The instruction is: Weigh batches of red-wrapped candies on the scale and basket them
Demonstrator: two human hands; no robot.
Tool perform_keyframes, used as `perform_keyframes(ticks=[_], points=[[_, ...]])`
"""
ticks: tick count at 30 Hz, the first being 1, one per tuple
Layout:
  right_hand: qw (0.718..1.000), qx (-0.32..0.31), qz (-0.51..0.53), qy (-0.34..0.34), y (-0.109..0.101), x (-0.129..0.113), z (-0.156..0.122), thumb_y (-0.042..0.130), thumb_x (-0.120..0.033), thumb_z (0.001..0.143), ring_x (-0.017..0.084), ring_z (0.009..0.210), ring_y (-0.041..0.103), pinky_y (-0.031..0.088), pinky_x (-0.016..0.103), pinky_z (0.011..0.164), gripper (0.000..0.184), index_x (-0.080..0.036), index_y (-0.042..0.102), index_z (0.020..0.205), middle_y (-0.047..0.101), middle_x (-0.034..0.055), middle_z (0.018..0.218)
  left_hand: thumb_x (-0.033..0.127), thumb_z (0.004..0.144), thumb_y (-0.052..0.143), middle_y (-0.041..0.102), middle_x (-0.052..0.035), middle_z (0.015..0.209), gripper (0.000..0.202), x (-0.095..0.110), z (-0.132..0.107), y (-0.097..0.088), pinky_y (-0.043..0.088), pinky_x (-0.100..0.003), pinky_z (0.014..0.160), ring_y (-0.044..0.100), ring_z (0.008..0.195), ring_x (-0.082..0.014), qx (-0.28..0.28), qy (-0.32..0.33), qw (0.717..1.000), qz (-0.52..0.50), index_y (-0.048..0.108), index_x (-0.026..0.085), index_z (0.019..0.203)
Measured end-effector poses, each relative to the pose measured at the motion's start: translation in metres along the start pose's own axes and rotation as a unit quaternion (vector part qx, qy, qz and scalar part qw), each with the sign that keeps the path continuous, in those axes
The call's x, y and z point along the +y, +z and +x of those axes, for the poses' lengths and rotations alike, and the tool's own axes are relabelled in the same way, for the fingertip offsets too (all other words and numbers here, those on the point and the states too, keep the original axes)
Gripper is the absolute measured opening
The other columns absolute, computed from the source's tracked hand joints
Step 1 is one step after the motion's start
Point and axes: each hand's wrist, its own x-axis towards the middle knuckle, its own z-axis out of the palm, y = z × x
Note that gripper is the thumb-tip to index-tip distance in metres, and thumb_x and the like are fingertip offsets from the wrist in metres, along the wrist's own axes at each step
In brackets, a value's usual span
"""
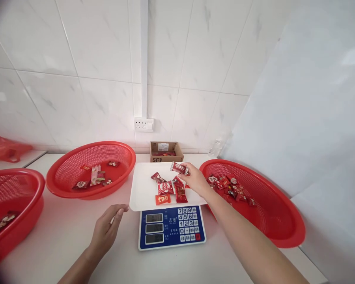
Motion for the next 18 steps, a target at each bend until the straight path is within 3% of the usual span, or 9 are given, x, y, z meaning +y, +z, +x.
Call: perform_keyframes(ticks=[4,8,14,18], points=[[0.999,0.028,0.031,-0.012,-0.005,-0.010,-0.009,0.062,-0.035,0.072,0.020,0.092,0.062,0.048,0.039,0.084,0.041,-0.024,0.054,0.110,0.066,0.0031,0.103,0.028,0.091,0.042,0.069,-0.0043,0.081,0.023,0.002,0.000,-0.001,0.052,-0.025,0.066,0.065,0.078,-0.0154,-0.001,0.000,1.000,-0.004,0.064,0.020,0.089],[0.996,0.086,0.039,-0.005,-0.007,-0.013,-0.035,0.062,-0.044,0.073,0.023,0.096,0.061,0.048,0.038,0.083,0.048,-0.023,0.053,0.115,0.066,0.0052,0.108,0.026,0.091,0.042,0.069,-0.0036,0.080,0.022,0.002,-0.001,-0.001,0.051,-0.024,0.067,0.064,0.077,-0.0144,0.001,0.008,1.000,-0.004,0.063,0.019,0.090],[0.992,0.104,-0.068,0.027,-0.001,-0.002,-0.066,0.059,-0.051,0.072,0.020,0.073,0.062,0.049,0.036,0.072,0.051,-0.019,0.060,0.112,0.064,0.0081,0.107,0.023,0.091,0.042,0.068,-0.0035,0.082,0.021,0.001,-0.004,0.001,0.051,-0.024,0.069,0.063,0.079,-0.0140,-0.010,0.005,1.000,-0.005,0.062,0.019,0.091],[0.987,0.096,-0.130,-0.002,0.005,0.000,-0.058,0.056,-0.050,0.073,0.023,0.087,0.061,0.046,0.036,0.080,0.046,-0.017,0.065,0.104,0.064,0.0102,0.106,0.023,0.091,0.042,0.068,-0.0030,0.082,0.020,0.000,-0.004,0.002,0.051,-0.023,0.068,0.064,0.078,-0.0134,-0.011,0.004,1.000,-0.005,0.062,0.020,0.091]])
